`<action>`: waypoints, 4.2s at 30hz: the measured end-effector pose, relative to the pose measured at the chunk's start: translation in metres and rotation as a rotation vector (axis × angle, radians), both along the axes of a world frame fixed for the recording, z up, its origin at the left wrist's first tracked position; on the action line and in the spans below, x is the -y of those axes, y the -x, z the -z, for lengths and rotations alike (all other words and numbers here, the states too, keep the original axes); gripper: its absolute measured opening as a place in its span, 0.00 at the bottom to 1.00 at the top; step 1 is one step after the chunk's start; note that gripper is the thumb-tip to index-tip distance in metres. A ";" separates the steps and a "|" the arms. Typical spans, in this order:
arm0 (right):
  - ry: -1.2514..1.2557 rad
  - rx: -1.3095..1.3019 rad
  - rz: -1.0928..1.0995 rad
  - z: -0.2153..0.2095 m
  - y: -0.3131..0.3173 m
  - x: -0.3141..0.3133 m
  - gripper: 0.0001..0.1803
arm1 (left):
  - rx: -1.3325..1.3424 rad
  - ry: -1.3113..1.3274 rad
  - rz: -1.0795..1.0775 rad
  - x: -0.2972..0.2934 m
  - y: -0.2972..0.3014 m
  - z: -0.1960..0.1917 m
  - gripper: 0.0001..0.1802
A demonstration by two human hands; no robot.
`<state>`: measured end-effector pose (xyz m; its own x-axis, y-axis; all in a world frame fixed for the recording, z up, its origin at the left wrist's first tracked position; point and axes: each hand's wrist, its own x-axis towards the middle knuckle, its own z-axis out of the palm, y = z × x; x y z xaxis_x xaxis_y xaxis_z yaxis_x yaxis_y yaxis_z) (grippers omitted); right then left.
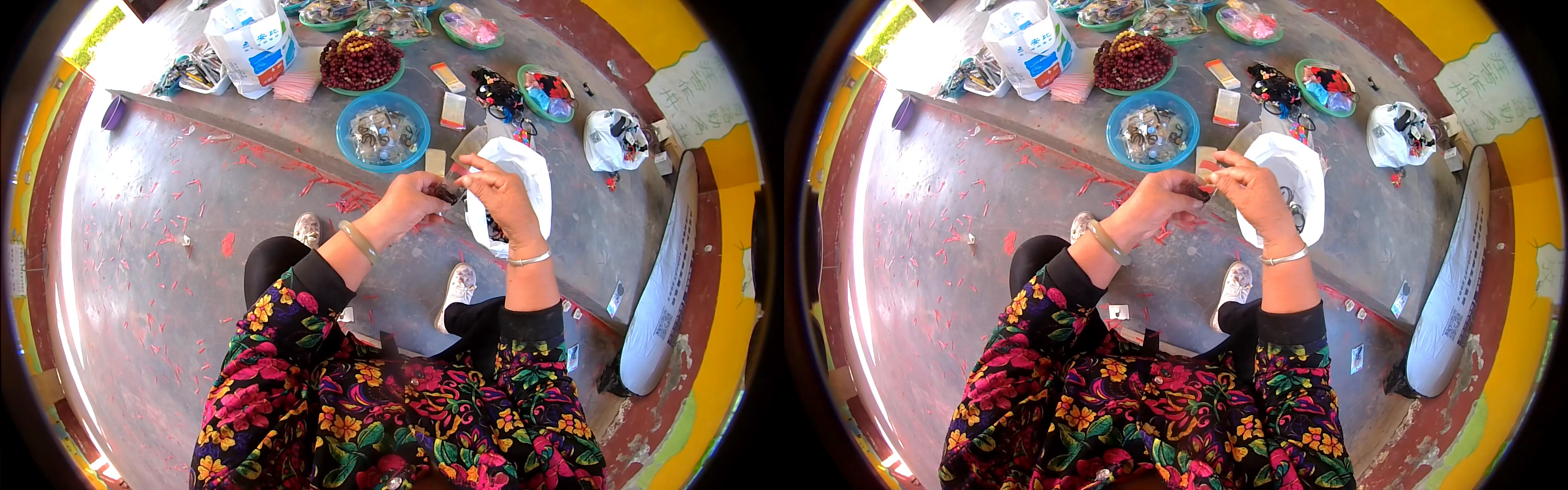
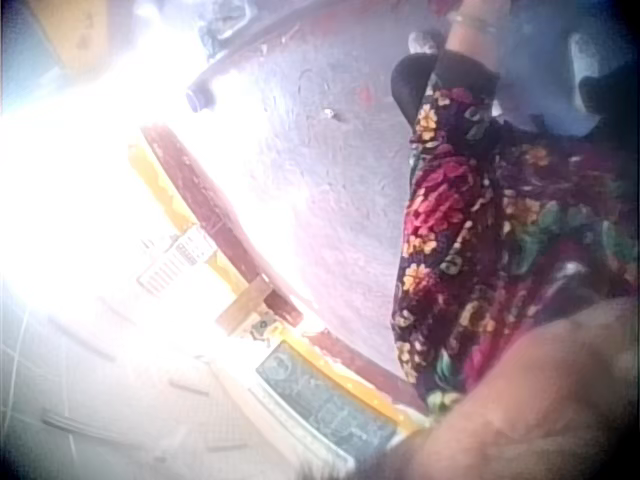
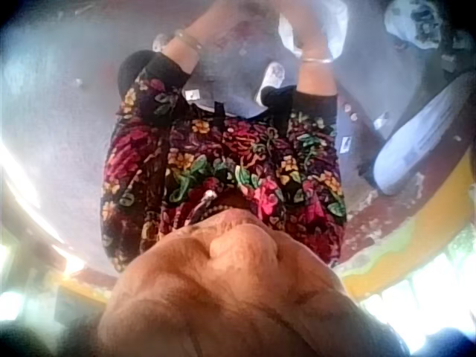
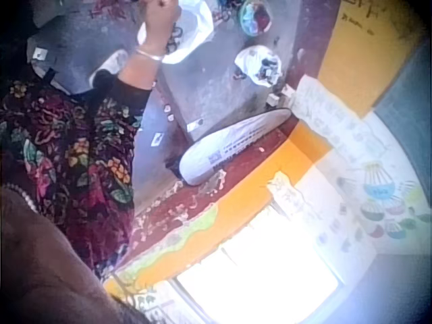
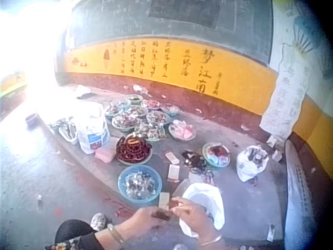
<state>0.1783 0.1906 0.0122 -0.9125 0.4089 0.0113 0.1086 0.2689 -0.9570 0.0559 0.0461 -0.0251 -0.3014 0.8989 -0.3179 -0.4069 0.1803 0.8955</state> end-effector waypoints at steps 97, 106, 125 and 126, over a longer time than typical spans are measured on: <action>0.448 0.010 0.220 0.013 0.011 0.017 0.11 | 0.261 -0.026 -0.097 0.002 -0.001 0.000 0.11; 0.570 -0.021 0.243 0.011 0.012 0.020 0.12 | 0.124 -0.012 -0.146 0.003 -0.001 -0.002 0.06; 0.465 -0.095 0.227 0.006 0.013 0.023 0.09 | 0.160 -0.139 -0.306 0.003 0.004 -0.023 0.08; 0.463 -0.088 0.227 0.006 0.013 0.022 0.08 | 0.213 -0.157 -0.312 0.004 0.005 -0.022 0.07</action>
<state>0.1652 0.1687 0.0057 -0.8041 0.5765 -0.1449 0.0290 -0.2054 -0.9782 0.0512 0.0426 -0.0026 -0.5093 0.8175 -0.2689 -0.5995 -0.1129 0.7924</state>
